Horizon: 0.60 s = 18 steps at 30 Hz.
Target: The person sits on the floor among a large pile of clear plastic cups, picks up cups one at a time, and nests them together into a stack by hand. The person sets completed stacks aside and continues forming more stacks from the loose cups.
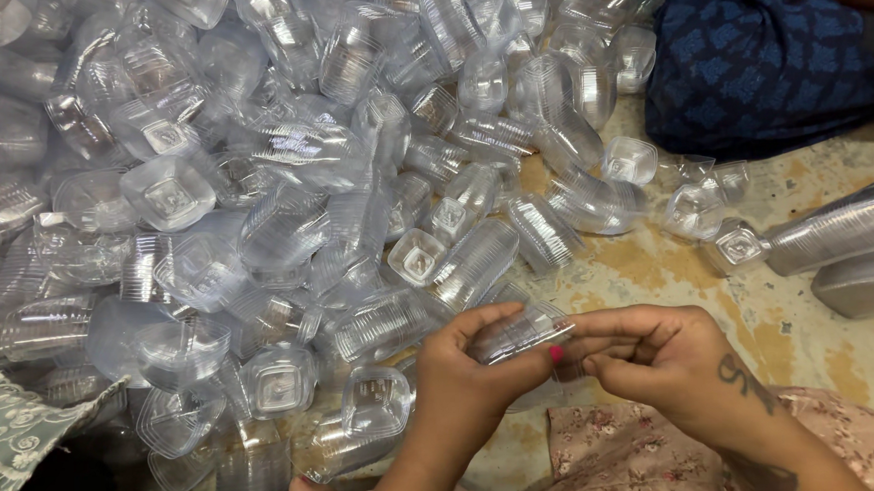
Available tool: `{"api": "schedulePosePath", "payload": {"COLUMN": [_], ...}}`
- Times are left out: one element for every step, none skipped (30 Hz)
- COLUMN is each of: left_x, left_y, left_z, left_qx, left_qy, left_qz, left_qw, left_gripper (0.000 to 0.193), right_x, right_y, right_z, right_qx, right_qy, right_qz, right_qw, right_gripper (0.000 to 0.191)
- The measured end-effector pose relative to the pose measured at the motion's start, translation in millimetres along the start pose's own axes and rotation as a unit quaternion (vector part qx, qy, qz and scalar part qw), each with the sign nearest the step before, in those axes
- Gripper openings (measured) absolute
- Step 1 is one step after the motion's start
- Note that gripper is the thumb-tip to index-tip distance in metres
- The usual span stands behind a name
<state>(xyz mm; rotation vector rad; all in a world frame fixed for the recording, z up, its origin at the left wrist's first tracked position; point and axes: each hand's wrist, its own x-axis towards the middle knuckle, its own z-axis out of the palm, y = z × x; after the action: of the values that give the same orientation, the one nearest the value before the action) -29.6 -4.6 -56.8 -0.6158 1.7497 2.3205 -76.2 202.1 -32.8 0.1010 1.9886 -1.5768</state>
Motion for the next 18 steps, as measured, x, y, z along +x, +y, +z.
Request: {"api": "schedulePosePath", "payload": {"left_x": [-0.5,-1.6,-3.2,-4.1,-4.9,-6.0,-6.6,-7.9,-9.2,-9.3,-9.0,-8.8,-8.5,-8.2,-7.5,-6.9,-6.3,-6.3], "left_y": [0.9,2.1,3.5,5.0,6.4,7.5,8.8,9.9,10.7,11.6,12.3,12.8,13.0,13.0,12.7,12.3,11.7,10.9], "left_z": [1.1,1.1,0.8,1.2,2.4,4.6,6.3,6.8,7.4,7.7,7.6,7.2,6.5,6.1,5.6,4.9,4.4,3.7], "left_qx": [-0.008,0.011,0.030,0.050,0.049,0.048,0.048,0.090,0.132,0.173,0.134,0.095,0.055,0.048,0.041,0.033,0.021,0.009], "left_qy": [0.005,0.011,0.017,0.023,0.021,0.020,0.018,0.032,0.046,0.059,0.045,0.031,0.017,0.008,0.000,-0.008,-0.017,-0.026], "left_qz": [0.001,0.001,0.002,0.002,0.011,0.019,0.028,0.025,0.023,0.021,0.003,-0.016,-0.034,-0.032,-0.029,-0.025,-0.023,-0.022], "left_qw": [1.000,1.000,0.999,0.999,0.999,0.998,0.998,0.995,0.990,0.983,0.990,0.995,0.998,0.998,0.999,0.999,0.999,0.999], "left_gripper": [0.059,0.058,0.058,0.058,0.060,0.062,0.064,0.065,0.065,0.066,0.066,0.067,0.068,0.067,0.067,0.067,0.066,0.066], "right_x": [1.0,2.0,3.0,4.0,4.7,5.0,5.2,4.8,4.2,4.6,5.0,4.7,4.3,3.7,2.9,2.8,2.5,1.9], "right_y": [1.8,4.1,6.8,9.7,13.1,16.7,20.2,23.6,26.1,27.4,28.1,27.2,25.0,22.3,19.3,15.1,10.2,7.0], "right_z": [0.3,0.5,0.7,0.4,0.5,1.1,1.8,2.9,3.4,3.5,3.8,2.4,-0.3,-2.6,-4.8,-8.5,-12.9,-14.2], "right_qx": [0.008,0.016,0.023,0.016,0.010,0.003,-0.006,-0.016,-0.025,-0.011,0.003,0.018,0.017,0.015,0.013,0.026,0.039,0.053], "right_qy": [0.002,0.004,0.006,0.010,0.014,0.018,0.014,0.009,0.004,0.009,0.014,0.019,0.015,0.011,0.007,-0.016,-0.039,-0.063], "right_qz": [-0.009,-0.017,-0.026,-0.031,-0.036,-0.040,-0.050,-0.059,-0.069,-0.057,-0.046,-0.034,-0.037,-0.040,-0.044,-0.065,-0.087,-0.108], "right_qw": [1.000,1.000,0.999,0.999,0.999,0.999,0.999,0.998,0.997,0.998,0.999,0.999,0.999,0.999,0.999,0.997,0.995,0.991], "right_gripper": [0.043,0.042,0.041,0.041,0.040,0.040,0.038,0.037,0.037,0.036,0.035,0.035,0.034,0.034,0.033,0.033,0.032,0.031]}}
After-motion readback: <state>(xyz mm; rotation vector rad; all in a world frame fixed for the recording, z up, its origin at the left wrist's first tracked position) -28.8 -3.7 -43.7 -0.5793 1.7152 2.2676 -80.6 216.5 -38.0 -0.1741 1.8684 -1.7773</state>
